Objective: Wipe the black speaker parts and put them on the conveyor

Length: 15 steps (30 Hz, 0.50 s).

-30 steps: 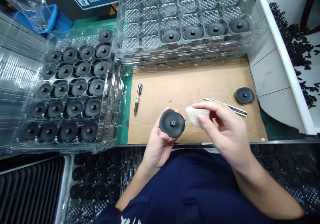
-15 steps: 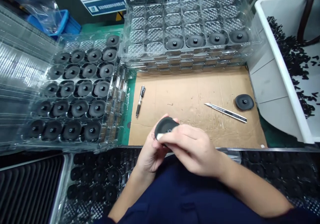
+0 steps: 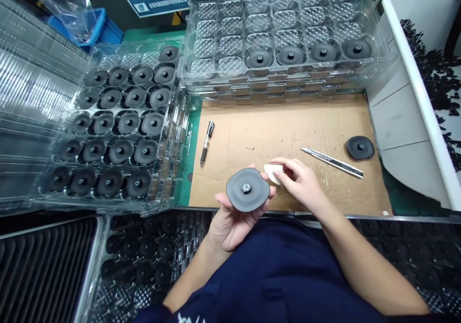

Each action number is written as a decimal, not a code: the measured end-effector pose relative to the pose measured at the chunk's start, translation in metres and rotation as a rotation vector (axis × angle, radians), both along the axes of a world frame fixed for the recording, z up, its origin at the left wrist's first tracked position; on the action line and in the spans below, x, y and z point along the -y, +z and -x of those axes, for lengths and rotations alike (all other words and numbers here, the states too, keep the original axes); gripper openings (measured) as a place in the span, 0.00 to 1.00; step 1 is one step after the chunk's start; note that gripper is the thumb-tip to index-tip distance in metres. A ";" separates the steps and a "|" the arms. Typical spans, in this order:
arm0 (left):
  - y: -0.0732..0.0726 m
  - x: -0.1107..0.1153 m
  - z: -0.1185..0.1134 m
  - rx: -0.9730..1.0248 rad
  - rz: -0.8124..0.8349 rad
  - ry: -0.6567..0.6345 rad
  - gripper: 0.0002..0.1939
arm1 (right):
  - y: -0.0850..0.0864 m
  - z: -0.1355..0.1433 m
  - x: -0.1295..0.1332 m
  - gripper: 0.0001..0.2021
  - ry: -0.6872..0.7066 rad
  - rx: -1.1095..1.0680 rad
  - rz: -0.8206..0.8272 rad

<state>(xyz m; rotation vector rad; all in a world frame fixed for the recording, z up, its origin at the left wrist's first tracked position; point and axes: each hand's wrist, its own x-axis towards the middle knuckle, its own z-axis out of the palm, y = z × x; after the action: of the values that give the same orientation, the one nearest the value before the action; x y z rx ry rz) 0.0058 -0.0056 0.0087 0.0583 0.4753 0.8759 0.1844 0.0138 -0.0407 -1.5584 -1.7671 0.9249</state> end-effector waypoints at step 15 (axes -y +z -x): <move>-0.004 -0.003 -0.007 -0.056 -0.014 0.059 0.25 | -0.055 -0.076 0.002 0.10 -0.453 0.518 -0.297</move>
<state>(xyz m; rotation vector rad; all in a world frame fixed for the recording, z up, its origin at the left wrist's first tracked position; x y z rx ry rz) 0.0127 -0.0028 0.0050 0.0817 0.5258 0.9377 0.2605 0.0114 -0.0960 -1.9860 -1.6583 0.0339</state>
